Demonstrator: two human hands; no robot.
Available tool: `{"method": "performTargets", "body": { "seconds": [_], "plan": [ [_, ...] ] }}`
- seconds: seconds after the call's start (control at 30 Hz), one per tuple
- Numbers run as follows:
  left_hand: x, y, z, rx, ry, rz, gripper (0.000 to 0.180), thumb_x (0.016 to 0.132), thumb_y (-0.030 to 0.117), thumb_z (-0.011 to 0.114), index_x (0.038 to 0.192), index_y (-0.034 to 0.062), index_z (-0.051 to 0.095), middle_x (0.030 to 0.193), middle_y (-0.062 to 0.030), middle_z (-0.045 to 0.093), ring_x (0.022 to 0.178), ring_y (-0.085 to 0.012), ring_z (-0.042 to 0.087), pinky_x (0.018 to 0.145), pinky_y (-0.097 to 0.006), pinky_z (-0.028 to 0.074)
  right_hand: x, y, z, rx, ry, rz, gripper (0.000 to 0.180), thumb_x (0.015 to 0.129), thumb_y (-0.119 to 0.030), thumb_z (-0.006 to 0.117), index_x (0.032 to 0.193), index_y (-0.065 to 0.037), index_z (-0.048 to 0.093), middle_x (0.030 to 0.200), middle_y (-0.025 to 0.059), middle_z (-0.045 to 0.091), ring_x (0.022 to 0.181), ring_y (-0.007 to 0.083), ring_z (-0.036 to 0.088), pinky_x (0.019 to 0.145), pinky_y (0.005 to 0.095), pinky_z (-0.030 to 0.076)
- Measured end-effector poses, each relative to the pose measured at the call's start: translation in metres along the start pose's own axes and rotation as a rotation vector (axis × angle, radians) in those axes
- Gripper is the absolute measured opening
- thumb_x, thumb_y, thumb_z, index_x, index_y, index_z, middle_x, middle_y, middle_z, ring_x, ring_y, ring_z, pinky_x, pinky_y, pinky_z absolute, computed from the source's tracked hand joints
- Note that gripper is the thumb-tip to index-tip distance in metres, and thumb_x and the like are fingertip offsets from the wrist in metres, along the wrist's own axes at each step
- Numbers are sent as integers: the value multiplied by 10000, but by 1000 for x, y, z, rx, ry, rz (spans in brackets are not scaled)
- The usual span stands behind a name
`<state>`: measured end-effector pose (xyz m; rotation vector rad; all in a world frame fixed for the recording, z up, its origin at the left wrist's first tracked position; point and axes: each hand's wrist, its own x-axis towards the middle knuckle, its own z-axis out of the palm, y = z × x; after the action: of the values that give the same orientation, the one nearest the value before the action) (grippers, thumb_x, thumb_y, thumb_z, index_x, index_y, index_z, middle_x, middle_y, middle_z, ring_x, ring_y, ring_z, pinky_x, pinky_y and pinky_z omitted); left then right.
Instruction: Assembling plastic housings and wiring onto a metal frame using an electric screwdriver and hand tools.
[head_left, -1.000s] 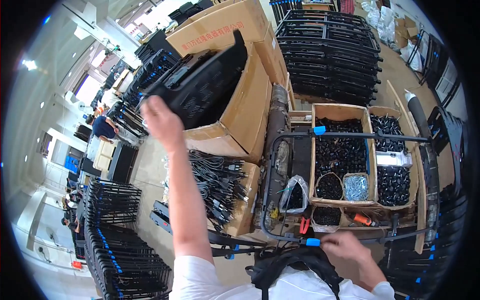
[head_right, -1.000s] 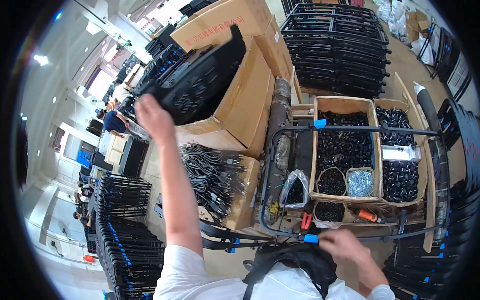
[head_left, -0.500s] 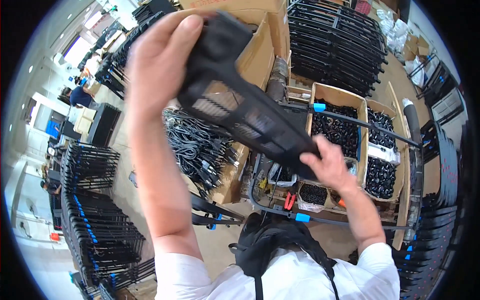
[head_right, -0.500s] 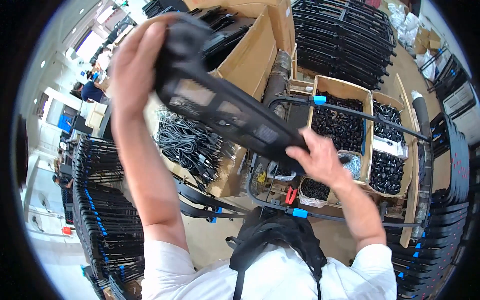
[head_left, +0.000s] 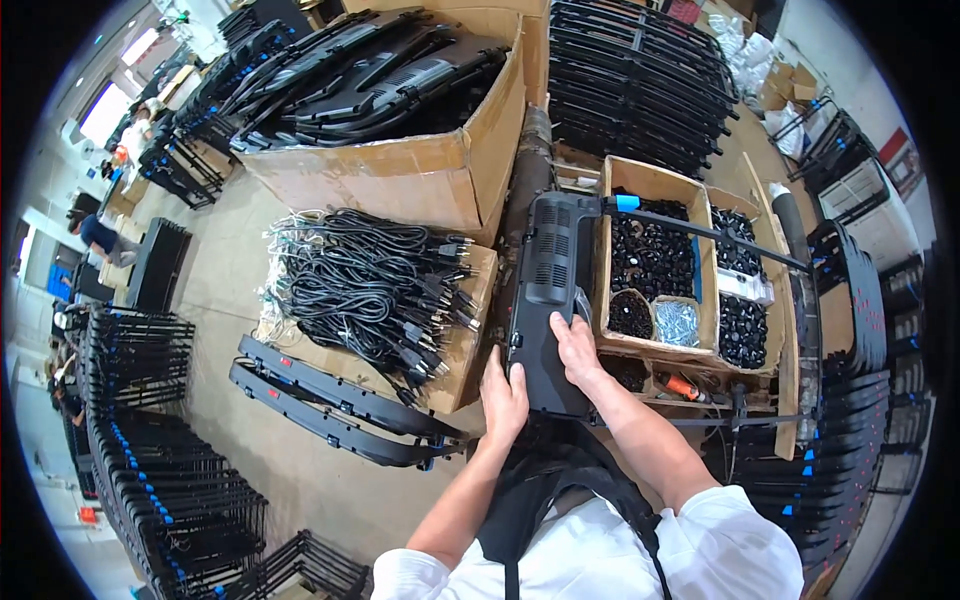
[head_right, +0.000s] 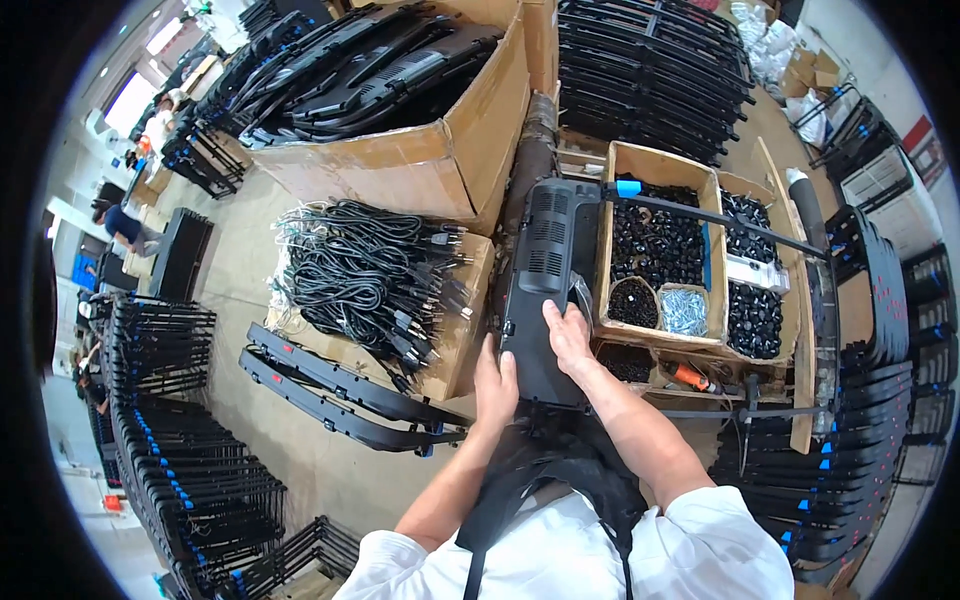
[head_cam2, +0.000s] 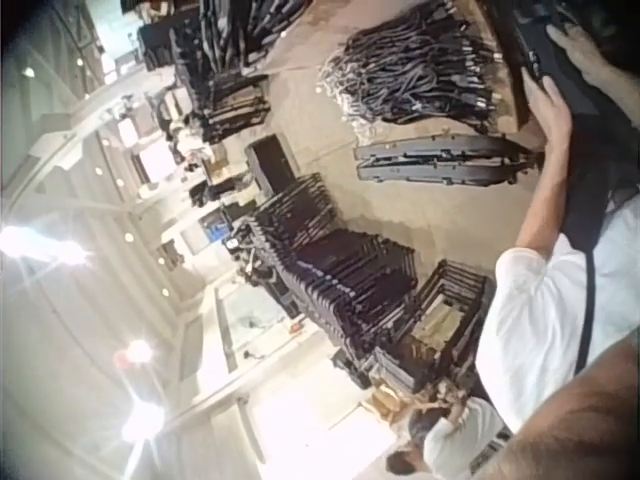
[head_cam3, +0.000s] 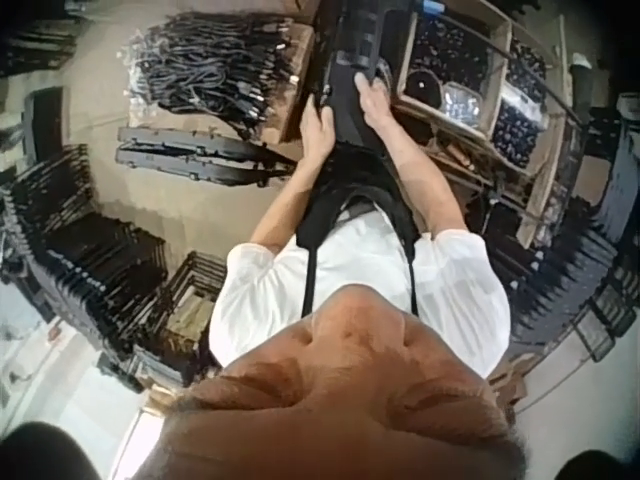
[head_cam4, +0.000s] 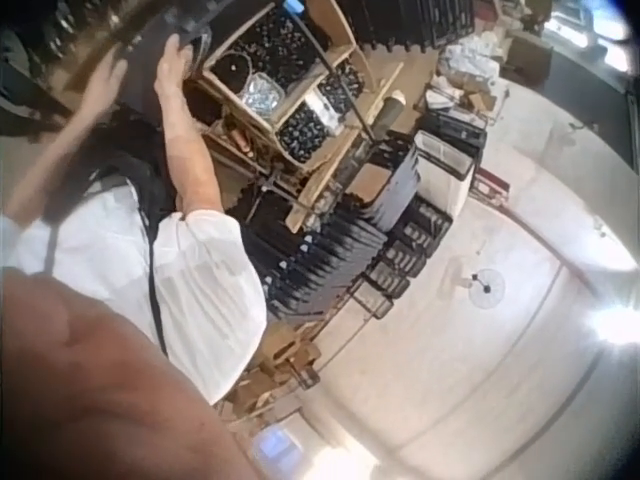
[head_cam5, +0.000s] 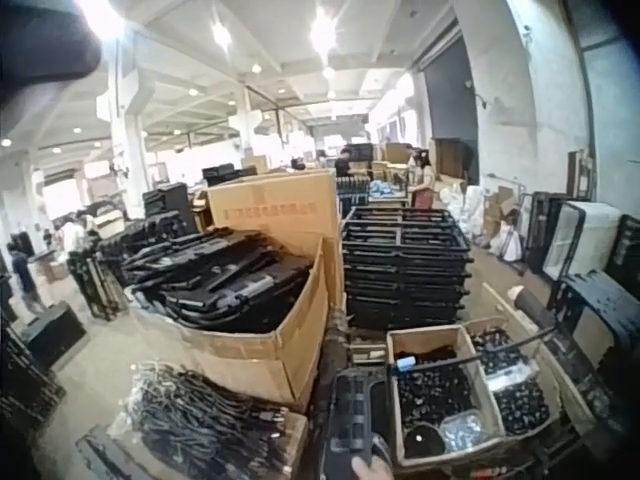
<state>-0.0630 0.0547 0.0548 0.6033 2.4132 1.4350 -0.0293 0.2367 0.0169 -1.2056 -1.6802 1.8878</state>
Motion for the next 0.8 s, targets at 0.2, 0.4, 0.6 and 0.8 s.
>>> {"method": "performTargets", "body": {
  "seconds": [0.2, 0.4, 0.6, 0.8],
  "plan": [
    [-10, -36, -2, 39, -74, 85, 576, 1068, 176, 511, 1563, -83, 370, 1569, -367, 416, 1470, -498, 402, 1248, -525, 291, -15, 3, 15, 6, -26, 0, 471, 1075, -373, 607, 1286, 47, 633, 1198, 159, 706, 1112, 252, 641, 981, 406, 499],
    [-6, -36, -5, 45, -113, 93, 544, 1082, 129, 483, 1576, -70, 367, 1571, -316, 445, 1470, -445, 430, 1243, -479, 316, -19, -7, 12, 101, -37, 34, 520, 1053, -424, 634, 1273, 47, 637, 1158, 163, 713, 1081, 254, 649, 962, 395, 507],
    [12, 24, -12, 165, 41, 285, 451, 1029, 107, 610, 1444, -49, 527, 1391, -280, 582, 1294, -445, 548, 1127, -516, 411, -34, -45, -96, -343, 148, -130, 495, 985, -327, 741, 1360, -24, 629, 986, 89, 736, 873, 187, 704, 787, 345, 574],
    [32, 110, 106, -14, -676, 491, 145, 984, 130, 669, 1082, 49, 739, 1056, -146, 705, 1061, -358, 664, 933, -442, 529, -148, -84, -254, -35, 382, -39, 262, 1065, -261, 602, 1144, -28, 690, 943, 9, 706, 744, 61, 622, 600, 222, 452]
  ]
}}
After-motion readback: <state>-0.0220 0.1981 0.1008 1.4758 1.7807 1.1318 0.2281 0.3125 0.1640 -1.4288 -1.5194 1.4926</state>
